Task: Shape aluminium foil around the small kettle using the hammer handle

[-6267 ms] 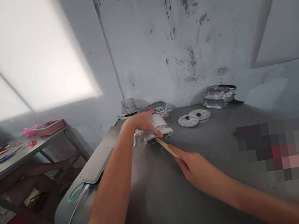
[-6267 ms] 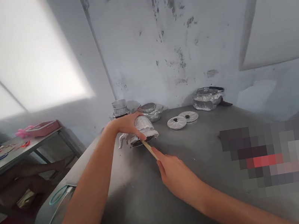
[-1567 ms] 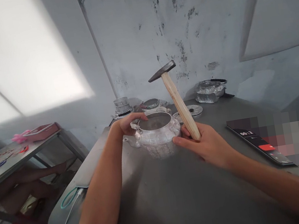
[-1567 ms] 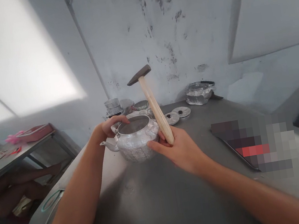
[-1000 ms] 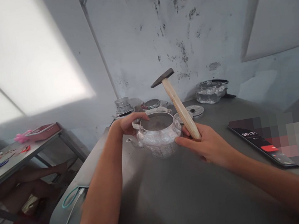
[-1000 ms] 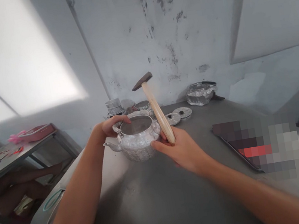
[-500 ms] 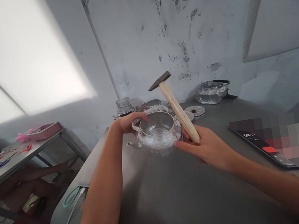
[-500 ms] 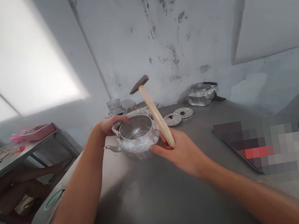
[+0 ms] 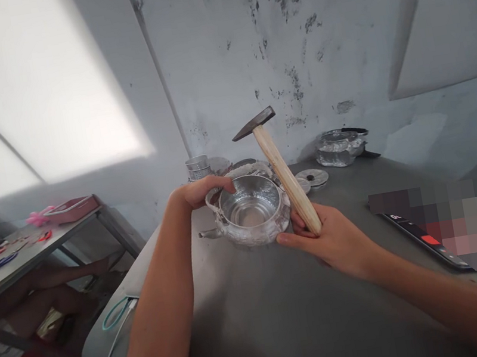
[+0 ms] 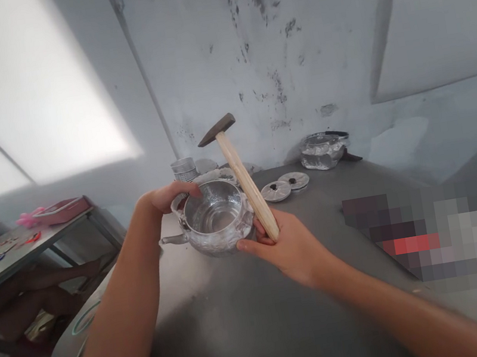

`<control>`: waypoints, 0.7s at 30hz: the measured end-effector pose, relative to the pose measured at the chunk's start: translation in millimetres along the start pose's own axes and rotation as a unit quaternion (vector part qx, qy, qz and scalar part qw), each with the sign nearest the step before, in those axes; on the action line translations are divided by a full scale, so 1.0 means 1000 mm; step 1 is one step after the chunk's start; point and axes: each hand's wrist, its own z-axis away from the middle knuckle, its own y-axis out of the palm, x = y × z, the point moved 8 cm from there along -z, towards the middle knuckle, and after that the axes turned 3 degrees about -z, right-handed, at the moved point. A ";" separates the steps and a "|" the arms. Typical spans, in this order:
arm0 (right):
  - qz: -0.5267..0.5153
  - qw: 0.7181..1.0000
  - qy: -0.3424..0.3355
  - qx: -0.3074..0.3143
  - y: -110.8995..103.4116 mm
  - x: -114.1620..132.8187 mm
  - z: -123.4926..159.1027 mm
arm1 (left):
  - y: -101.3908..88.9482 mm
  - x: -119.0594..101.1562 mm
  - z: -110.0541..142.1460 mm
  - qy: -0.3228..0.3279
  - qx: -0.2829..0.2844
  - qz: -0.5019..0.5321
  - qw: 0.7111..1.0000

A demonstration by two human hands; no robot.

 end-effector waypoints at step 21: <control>0.275 0.947 0.025 0.164 -0.044 -0.004 -0.012 | -0.045 0.047 -0.024 -0.074 -0.110 -0.385 0.913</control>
